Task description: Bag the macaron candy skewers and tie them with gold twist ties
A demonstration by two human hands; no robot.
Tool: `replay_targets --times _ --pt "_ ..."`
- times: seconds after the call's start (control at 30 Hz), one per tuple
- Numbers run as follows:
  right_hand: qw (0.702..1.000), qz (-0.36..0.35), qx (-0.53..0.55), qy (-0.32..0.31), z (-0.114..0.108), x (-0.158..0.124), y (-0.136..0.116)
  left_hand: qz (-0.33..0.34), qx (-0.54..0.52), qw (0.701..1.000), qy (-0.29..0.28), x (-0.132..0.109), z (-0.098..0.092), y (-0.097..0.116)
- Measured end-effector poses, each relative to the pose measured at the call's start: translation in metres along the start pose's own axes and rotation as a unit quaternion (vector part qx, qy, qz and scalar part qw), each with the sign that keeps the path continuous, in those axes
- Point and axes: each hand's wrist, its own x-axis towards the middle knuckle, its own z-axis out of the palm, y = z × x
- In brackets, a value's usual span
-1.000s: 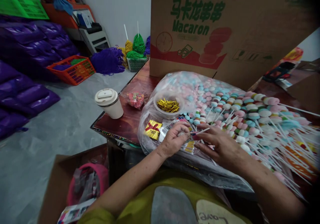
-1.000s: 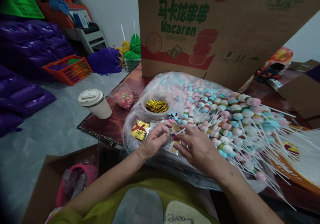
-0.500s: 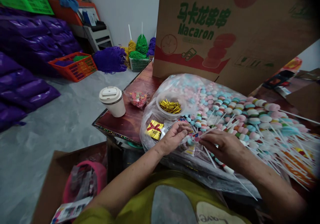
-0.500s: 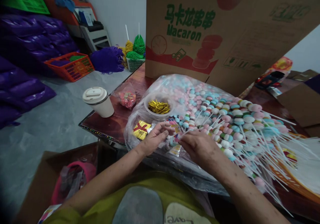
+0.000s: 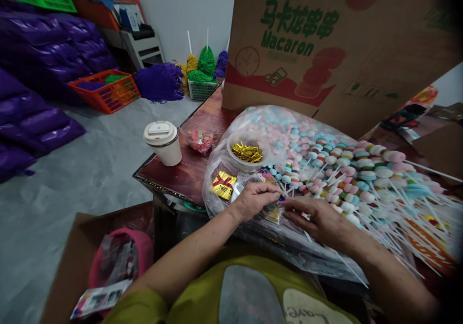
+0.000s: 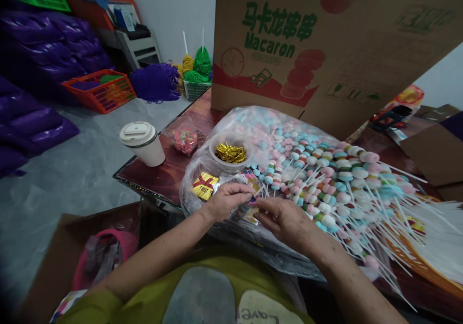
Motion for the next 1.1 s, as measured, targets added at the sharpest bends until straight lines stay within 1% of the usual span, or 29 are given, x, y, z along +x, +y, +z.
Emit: replay_targets --times 0.07,0.1,0.13,0.2,0.27,0.33,0.43,0.57,0.63,0.7,0.73,0.77,0.83,0.9,0.97,1.0,1.03,1.07,1.1 --pt "0.996 0.019 -0.04 -0.076 0.001 0.001 -0.004 0.012 0.015 1.0 -0.006 -0.004 0.003 0.001" --pt "0.993 0.021 -0.06 -0.1 0.0 0.002 -0.006 0.012 0.025 1.0 -0.011 -0.006 0.003 0.002" --pt "0.991 0.021 -0.074 -0.109 -0.001 0.002 -0.007 0.009 0.031 0.999 -0.013 -0.007 0.004 0.003" --pt "0.993 0.024 -0.064 -0.097 -0.006 0.001 -0.008 -0.002 0.024 1.0 -0.002 -0.007 0.004 0.005" --pt "0.996 0.027 -0.007 -0.085 -0.011 0.0 -0.007 -0.011 0.002 1.0 0.018 -0.006 0.003 0.004" --pt "0.993 0.023 0.052 -0.104 -0.013 0.0 -0.006 -0.011 -0.013 1.0 0.026 -0.006 0.003 0.003" --pt "0.988 0.025 0.067 -0.14 -0.007 0.004 -0.005 -0.01 -0.017 1.0 0.02 -0.007 0.004 0.0" --pt "0.989 0.03 0.069 -0.126 0.004 0.006 -0.001 -0.008 0.009 1.0 -0.012 -0.01 -0.001 0.0" --pt "0.989 0.032 0.092 -0.111 0.007 0.005 0.0 -0.032 0.015 0.998 -0.05 -0.012 -0.008 0.0" --pt "0.988 0.031 0.119 -0.091 0.009 0.003 0.0 -0.066 0.021 0.991 -0.112 -0.014 -0.014 0.0" --pt "0.988 0.03 0.132 -0.076 0.008 0.002 0.0 -0.078 0.027 0.987 -0.136 -0.015 -0.016 0.0" --pt "0.988 0.028 0.145 -0.053 0.007 0.001 0.0 -0.084 0.033 0.985 -0.146 -0.015 -0.015 0.0" --pt "0.985 0.034 0.171 0.015 0.003 -0.002 0.001 -0.094 0.046 0.986 -0.128 -0.016 -0.011 0.0" --pt "0.971 0.067 0.202 0.107 -0.002 -0.008 0.005 -0.116 0.065 0.987 -0.094 -0.016 -0.002 0.002" --pt "0.939 0.131 0.24 0.21 -0.005 -0.014 0.011 -0.141 0.06 0.985 -0.08 -0.016 0.007 0.004" --pt "0.92 0.16 0.258 0.247 -0.005 -0.017 0.014 -0.149 0.045 0.985 -0.069 -0.016 0.012 0.006" --pt "0.907 0.177 0.276 0.264 -0.003 -0.019 0.015 -0.154 0.029 0.986 -0.058 -0.016 0.016 0.007" --pt "0.904 0.181 0.289 0.257 0.001 -0.02 0.015 -0.153 0.024 0.987 -0.049 -0.016 0.019 0.007" --pt "0.91 0.175 0.298 0.229 0.006 -0.021 0.013 -0.146 0.038 0.988 -0.042 -0.017 0.021 0.008"
